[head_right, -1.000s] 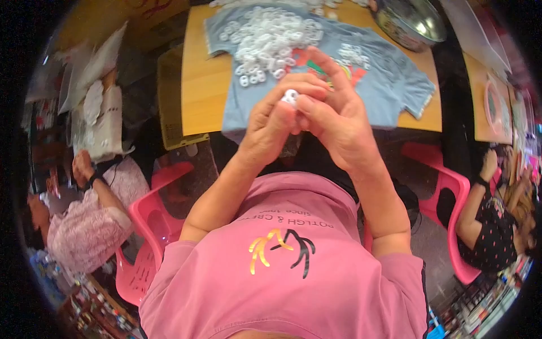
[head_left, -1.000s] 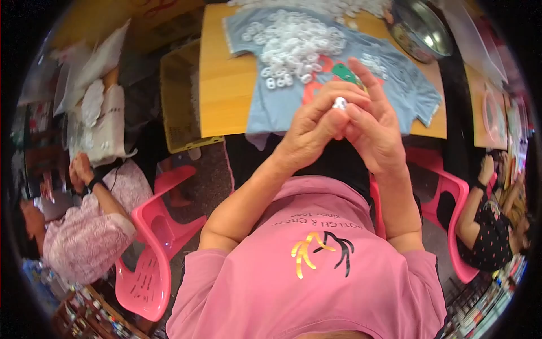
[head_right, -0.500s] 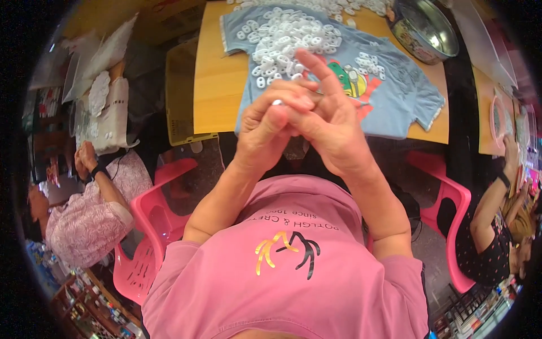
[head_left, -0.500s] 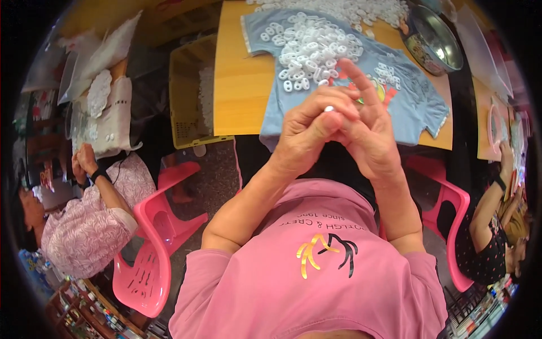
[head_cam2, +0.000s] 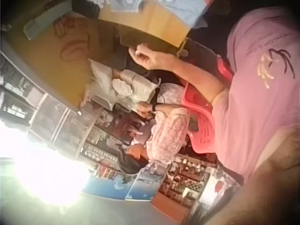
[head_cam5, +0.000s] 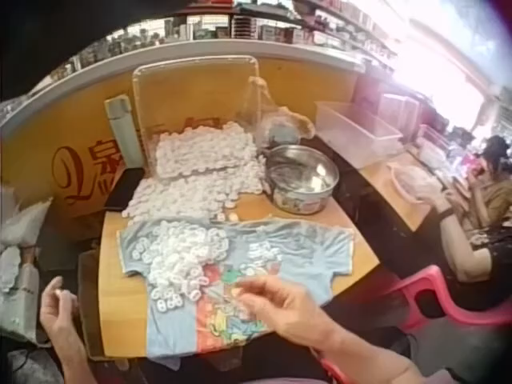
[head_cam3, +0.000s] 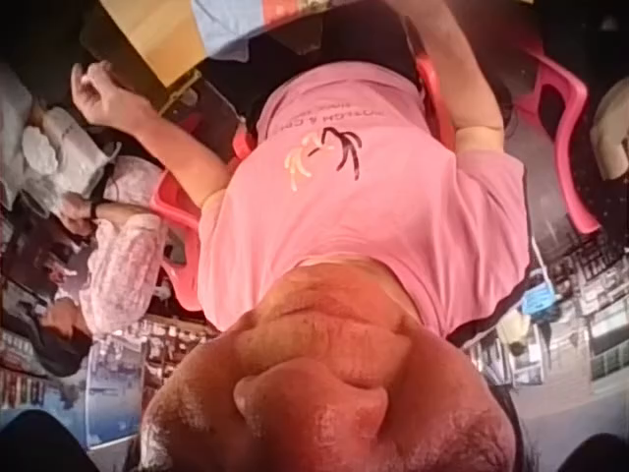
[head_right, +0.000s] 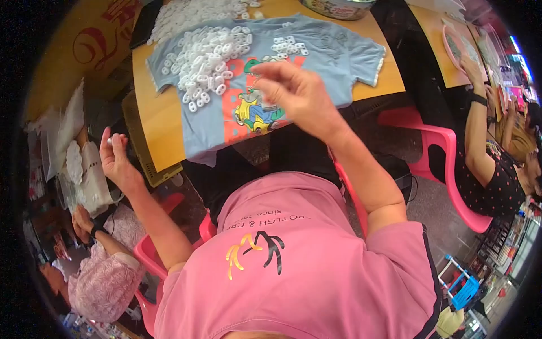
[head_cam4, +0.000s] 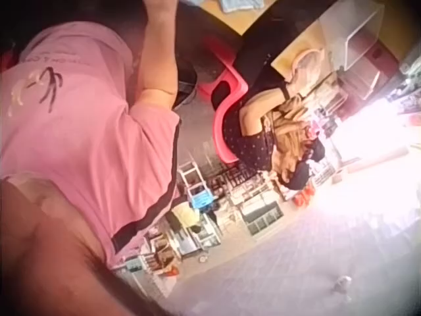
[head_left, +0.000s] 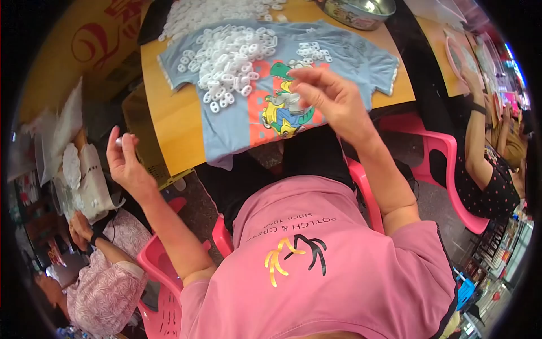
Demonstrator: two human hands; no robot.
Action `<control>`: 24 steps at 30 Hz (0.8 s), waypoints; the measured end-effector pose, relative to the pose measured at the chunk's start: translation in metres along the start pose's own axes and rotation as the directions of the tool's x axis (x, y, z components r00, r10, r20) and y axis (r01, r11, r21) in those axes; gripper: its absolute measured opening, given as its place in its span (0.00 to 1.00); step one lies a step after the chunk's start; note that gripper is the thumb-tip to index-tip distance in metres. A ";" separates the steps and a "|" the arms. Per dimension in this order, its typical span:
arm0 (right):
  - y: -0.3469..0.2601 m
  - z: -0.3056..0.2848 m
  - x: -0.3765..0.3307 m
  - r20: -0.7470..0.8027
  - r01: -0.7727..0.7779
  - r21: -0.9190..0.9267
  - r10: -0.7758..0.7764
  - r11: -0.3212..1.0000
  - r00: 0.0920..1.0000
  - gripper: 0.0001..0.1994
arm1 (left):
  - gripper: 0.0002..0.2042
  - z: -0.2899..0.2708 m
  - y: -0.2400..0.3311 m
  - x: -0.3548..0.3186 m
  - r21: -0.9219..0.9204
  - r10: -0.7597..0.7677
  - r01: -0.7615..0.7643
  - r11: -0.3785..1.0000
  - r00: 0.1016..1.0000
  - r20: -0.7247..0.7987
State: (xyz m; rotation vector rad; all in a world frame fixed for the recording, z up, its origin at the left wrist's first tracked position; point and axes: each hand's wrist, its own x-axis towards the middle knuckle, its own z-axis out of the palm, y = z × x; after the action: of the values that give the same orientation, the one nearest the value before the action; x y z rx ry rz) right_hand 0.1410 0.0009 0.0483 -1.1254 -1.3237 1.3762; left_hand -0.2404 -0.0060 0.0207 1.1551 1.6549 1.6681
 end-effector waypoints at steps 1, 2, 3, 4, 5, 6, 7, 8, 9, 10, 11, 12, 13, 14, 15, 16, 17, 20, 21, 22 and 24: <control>0.005 -0.012 0.002 -0.095 0.017 -0.048 -0.022 0.999 0.995 0.12 | 0.23 -0.009 -0.013 0.005 0.153 0.027 -0.021 0.988 0.999 -0.035; 0.012 -0.027 0.004 -0.107 0.016 -0.051 -0.021 0.999 0.994 0.12 | 0.26 -0.014 -0.019 0.009 0.305 0.061 -0.038 0.952 0.996 -0.067; 0.018 -0.042 0.007 -0.161 0.043 -0.231 -0.081 0.972 0.984 0.12 | 0.30 -0.021 -0.022 0.011 0.399 0.001 0.033 0.916 0.996 -0.086; 0.022 -0.052 0.012 -0.200 0.055 -0.404 -0.147 0.913 0.969 0.11 | 0.30 -0.019 -0.019 0.008 0.397 0.000 0.031 0.917 0.997 -0.078; 0.025 -0.058 0.015 -0.221 0.083 -0.483 -0.214 0.871 0.952 0.08 | 0.29 -0.015 -0.017 0.004 0.384 0.050 -0.025 0.923 0.997 -0.056; 0.028 -0.064 0.018 -0.226 0.080 -0.485 -0.213 0.871 0.951 0.08 | 0.28 -0.009 -0.015 -0.001 0.371 0.100 -0.079 0.925 0.994 -0.036; 0.027 -0.066 0.021 -0.194 0.104 -0.588 -0.264 0.802 0.945 0.07 | 0.25 0.008 -0.006 -0.010 0.254 0.110 -0.108 0.961 0.994 0.006; 0.026 -0.069 0.024 -0.155 0.128 -0.680 -0.312 0.722 0.937 0.06 | 0.21 0.023 0.003 -0.019 0.173 0.128 -0.136 0.975 0.990 0.057; 0.027 -0.068 0.030 -0.152 0.131 -0.677 -0.312 0.724 0.938 0.06 | 0.20 0.038 0.016 -0.030 0.104 0.125 -0.137 0.985 0.986 0.113; 0.027 -0.067 0.035 -0.063 0.196 -0.753 -0.366 0.628 0.928 0.06 | 0.18 0.055 0.026 -0.040 0.030 0.127 -0.134 0.991 0.976 0.175; 0.028 -0.068 0.038 0.027 0.256 -0.817 -0.409 0.517 0.912 0.06 | 0.17 0.072 0.032 -0.051 -0.018 0.102 -0.101 0.995 0.964 0.245; 0.028 -0.065 0.042 0.027 0.257 -0.816 -0.410 0.518 0.912 0.06 | 0.16 0.087 0.038 -0.061 -0.055 0.081 -0.067 0.996 0.948 0.307; 0.029 -0.062 0.045 0.073 0.280 -0.853 -0.431 0.440 0.900 0.06 | 0.16 0.101 0.042 -0.072 -0.117 0.064 -0.022 0.993 0.925 0.374; 0.028 -0.059 0.048 0.123 0.302 -0.884 -0.446 0.356 0.887 0.06 | 0.16 0.114 0.045 -0.082 -0.176 0.052 0.029 0.984 0.897 0.438; 0.027 -0.059 0.050 0.124 0.303 -0.884 -0.446 0.357 0.886 0.06 | 0.15 0.124 0.042 -0.091 -0.201 0.065 0.041 0.979 0.868 0.493; 0.025 -0.059 0.052 0.158 0.316 -0.893 -0.435 0.320 0.886 0.05 | 0.15 0.135 0.041 -0.098 -0.225 0.080 0.054 0.973 0.833 0.548; 0.024 -0.059 0.053 0.193 0.330 -0.901 -0.421 0.282 0.886 0.05 | 0.14 0.144 0.042 -0.104 -0.222 0.091 0.049 0.974 0.812 0.577; 0.023 -0.060 0.058 0.232 0.358 -0.899 -0.419 0.252 0.878 0.05 | 0.11 0.161 0.051 -0.116 -0.174 0.061 0.076 0.982 0.743 0.667; 0.025 -0.061 0.058 0.229 0.355 -0.900 -0.417 0.254 0.879 0.05 | 0.10 0.168 0.045 -0.118 -0.206 0.109 0.042 0.978 0.737 0.667; 0.026 -0.062 0.059 0.237 0.363 -0.900 -0.427 0.242 0.873 0.05 | 0.10 0.172 0.042 -0.119 -0.205 0.108 0.042 0.978 0.735 0.669; 0.028 -0.064 0.058 0.243 0.368 -0.900 -0.435 0.232 0.867 0.06 | 0.10 0.178 0.040 -0.119 -0.207 0.024 0.178 0.962 0.701 0.712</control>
State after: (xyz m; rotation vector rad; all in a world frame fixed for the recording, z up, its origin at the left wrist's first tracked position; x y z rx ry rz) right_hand 0.1924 0.0692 0.0177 -1.3270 -2.2737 0.0170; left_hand -0.0230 -0.0163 0.0150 1.3380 0.9347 1.1049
